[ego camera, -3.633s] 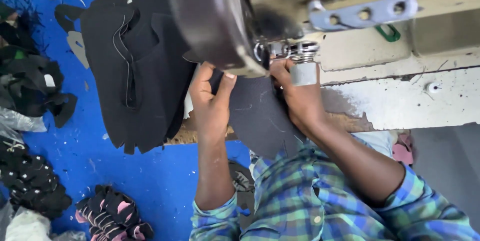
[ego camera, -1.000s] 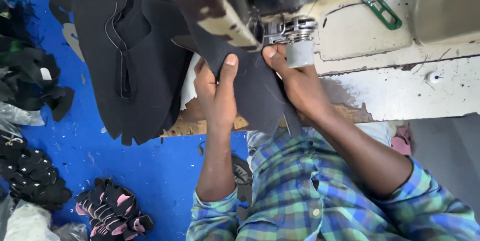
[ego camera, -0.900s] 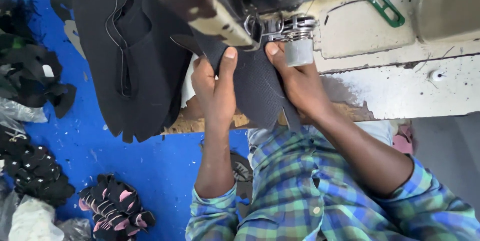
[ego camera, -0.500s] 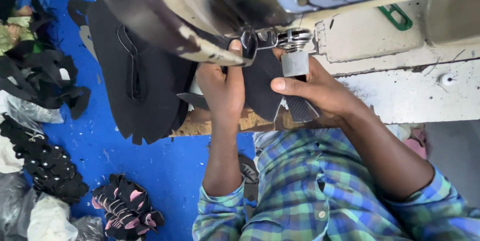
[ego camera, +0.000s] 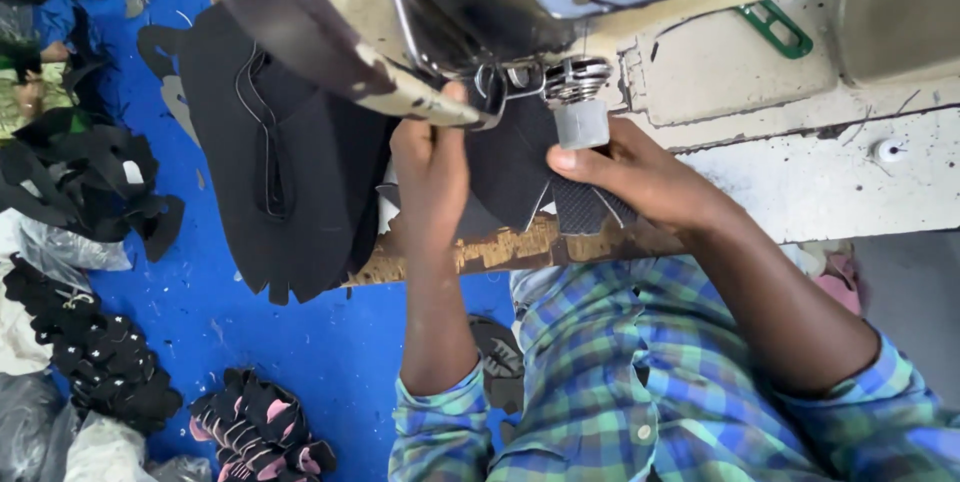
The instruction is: The person sews black shoe parts using a sewing machine, guiding the material under the needle and cutting the thread with scissors. They repeat this process for several pieces, stacking the finished parts on the table.
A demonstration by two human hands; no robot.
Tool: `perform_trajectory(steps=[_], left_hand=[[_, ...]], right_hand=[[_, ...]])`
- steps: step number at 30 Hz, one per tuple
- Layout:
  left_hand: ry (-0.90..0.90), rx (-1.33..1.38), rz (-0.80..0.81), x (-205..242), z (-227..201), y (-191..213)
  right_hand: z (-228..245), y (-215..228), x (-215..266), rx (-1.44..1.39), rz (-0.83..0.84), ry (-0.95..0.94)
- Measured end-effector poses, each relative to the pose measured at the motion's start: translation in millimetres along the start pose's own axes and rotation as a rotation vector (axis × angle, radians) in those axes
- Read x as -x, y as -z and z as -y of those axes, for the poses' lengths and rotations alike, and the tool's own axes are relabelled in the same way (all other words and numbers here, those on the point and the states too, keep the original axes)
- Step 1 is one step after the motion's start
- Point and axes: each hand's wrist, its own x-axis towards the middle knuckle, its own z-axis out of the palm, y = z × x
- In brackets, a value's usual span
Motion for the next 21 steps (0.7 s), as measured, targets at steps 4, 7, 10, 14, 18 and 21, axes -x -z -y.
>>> perform_trajectory(steps=[4, 7, 10, 14, 18, 21], left_hand=[[0.278, 0.263, 0.003, 4, 53, 29], [0.439, 0.563, 0.066, 9, 104, 44], [0.319, 0.538, 0.335, 12, 93, 24], [0.282, 0.264, 0.371, 22, 89, -7], [0.251, 0.217, 0.301, 18, 105, -33], [0.238, 0.175, 0.293, 15, 125, -46]], right_hand=[[-7, 12, 23, 0.039, 0.07, 0.086], [-9, 16, 40, 0.026, 0.14, 0.272], [-8, 11, 41, 0.081, 0.127, 0.352], [-20, 4, 31, 0.262, -0.157, 0.247], [-5, -7, 31, 0.293, -0.245, 0.397], [-10, -4, 28, 0.272, -0.272, 0.4]])
